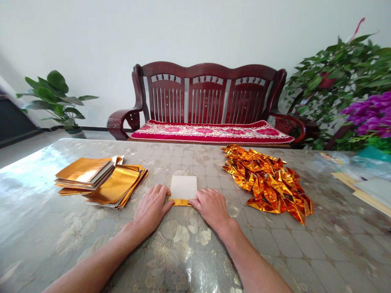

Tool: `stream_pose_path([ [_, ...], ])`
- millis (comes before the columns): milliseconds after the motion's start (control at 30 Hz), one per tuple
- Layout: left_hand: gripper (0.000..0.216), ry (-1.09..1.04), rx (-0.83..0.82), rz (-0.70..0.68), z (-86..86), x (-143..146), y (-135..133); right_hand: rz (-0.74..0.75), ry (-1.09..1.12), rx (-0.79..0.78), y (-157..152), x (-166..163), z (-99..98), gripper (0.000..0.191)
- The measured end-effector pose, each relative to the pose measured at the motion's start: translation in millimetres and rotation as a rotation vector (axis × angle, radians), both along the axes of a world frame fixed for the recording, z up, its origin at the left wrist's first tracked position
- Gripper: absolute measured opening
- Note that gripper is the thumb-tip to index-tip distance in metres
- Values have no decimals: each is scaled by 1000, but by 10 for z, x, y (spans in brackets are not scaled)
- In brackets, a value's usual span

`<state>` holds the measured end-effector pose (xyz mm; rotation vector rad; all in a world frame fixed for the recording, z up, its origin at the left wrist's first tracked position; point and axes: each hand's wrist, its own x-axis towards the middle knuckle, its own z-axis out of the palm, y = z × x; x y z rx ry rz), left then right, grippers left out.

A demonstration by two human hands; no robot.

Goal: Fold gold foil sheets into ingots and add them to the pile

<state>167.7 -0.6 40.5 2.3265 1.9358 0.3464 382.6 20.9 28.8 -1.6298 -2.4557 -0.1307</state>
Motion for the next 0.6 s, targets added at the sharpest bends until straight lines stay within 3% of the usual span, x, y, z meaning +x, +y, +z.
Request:
stream_pose_path([
  [133, 26, -47, 84, -85, -27, -4, -26, -42, 38, 25, -22, -16, 4, 37],
  [233, 33, -67, 137, -266, -79, -13, -24, -81, 93, 38, -39, -31, 10, 36],
  [367, 33, -28, 53, -483, -83, 2, -43, -111, 118, 54, -45, -35, -9, 31],
  [600, 39, 215, 53, -420, -61, 177, -233, -155, 114, 57, -78, -48, -27, 22],
])
